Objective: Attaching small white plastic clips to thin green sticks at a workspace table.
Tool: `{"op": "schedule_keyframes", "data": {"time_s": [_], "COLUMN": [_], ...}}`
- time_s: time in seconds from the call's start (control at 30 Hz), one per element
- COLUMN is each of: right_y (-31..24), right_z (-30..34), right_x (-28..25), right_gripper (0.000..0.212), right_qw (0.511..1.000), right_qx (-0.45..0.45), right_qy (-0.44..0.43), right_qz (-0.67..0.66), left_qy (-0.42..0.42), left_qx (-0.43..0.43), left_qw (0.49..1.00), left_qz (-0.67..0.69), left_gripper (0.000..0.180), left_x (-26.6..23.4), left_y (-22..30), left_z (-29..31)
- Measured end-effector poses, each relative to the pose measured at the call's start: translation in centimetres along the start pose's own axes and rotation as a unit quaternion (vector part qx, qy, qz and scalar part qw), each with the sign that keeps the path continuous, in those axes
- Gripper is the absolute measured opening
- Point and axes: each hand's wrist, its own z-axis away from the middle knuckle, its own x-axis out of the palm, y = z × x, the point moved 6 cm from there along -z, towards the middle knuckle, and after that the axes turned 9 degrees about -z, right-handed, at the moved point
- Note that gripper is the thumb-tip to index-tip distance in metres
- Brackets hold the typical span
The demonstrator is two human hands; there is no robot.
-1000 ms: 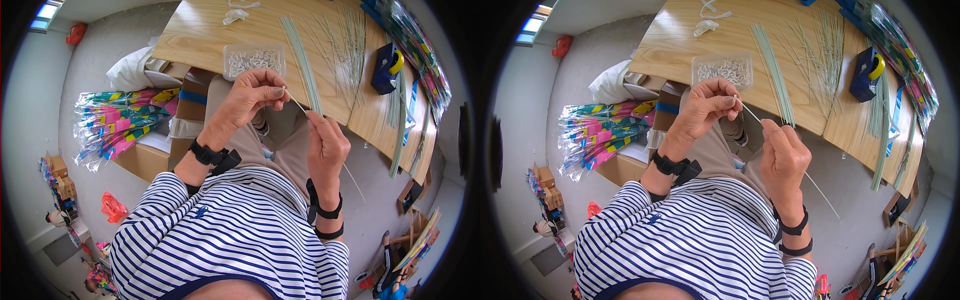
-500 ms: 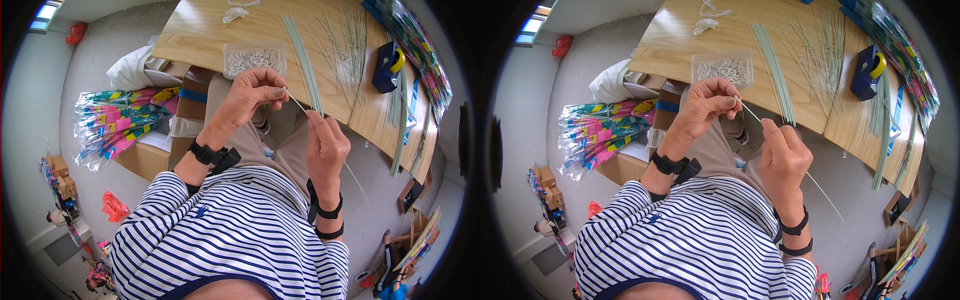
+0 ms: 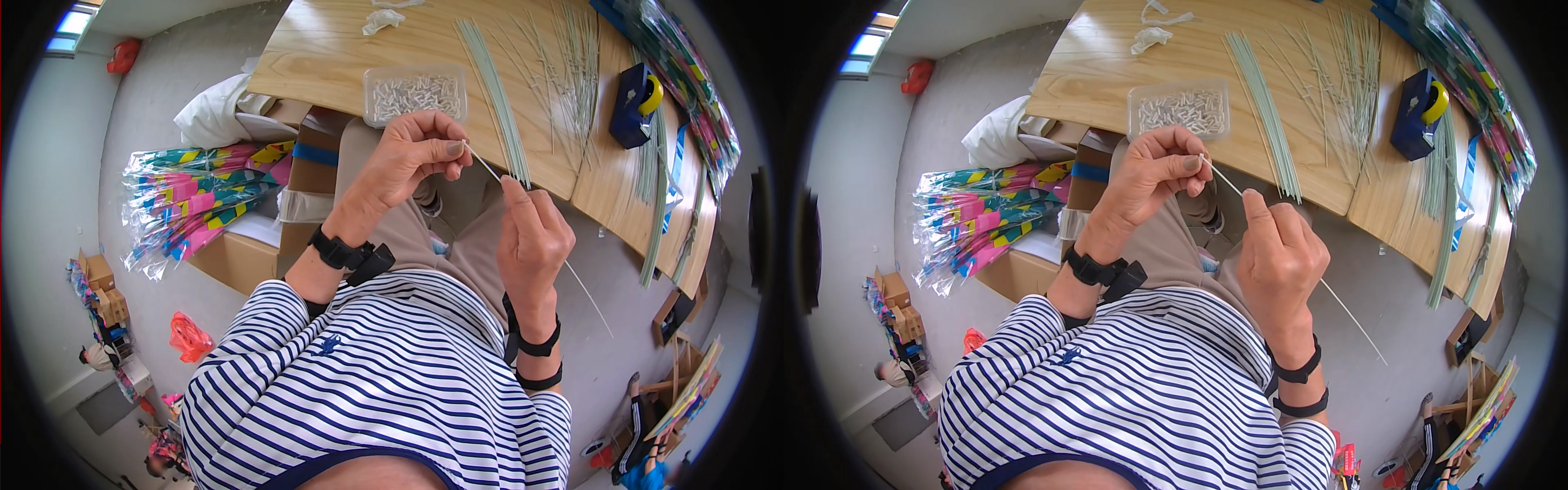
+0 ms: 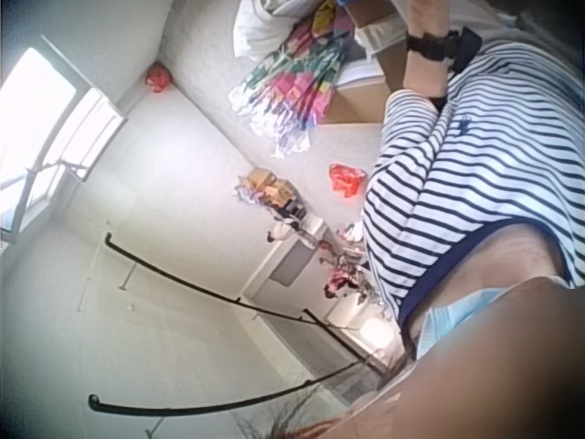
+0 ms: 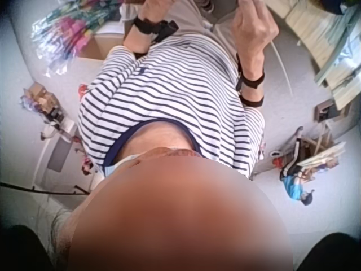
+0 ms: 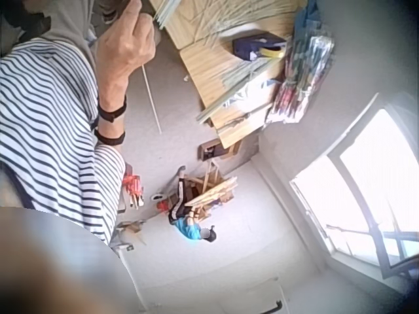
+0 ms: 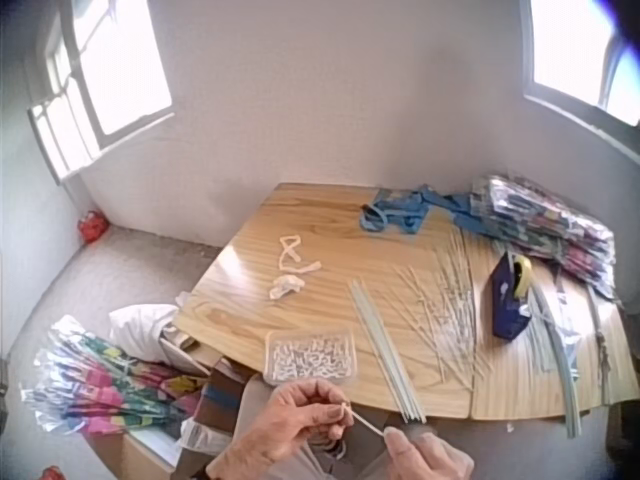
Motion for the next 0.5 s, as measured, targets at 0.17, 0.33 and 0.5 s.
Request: {"op": "schedule_keyframes", "data": {"time_s": [0.17,0.33,0.5], "right_y": [0.0,0.3,2.4], "right_z": [0.1,0.3,1.3], "right_x": [0.0,0.2,1.1], "right_gripper": [0.032,0.025,0.015], "right_qw": [1.000,1.000,0.959], "right_qx": [0.005,0.005,0.185], "right_qy": [-0.014,-0.010,-0.030], "right_qz": [0.002,-0.010,-0.214], "left_qy": [0.015,0.034,0.037], "left_qx": [0.002,0.062,0.064], "left_qw": [1.000,0.972,0.974], "left_qz": [-0.024,-0.225,-0.215], "left_gripper": [0.008,0.008,0.013], "left_x": [-0.2,0.2,0.5], "left_y": [0.0,1.7,1.8], "left_z": [0.0,0.3,0.5]}}
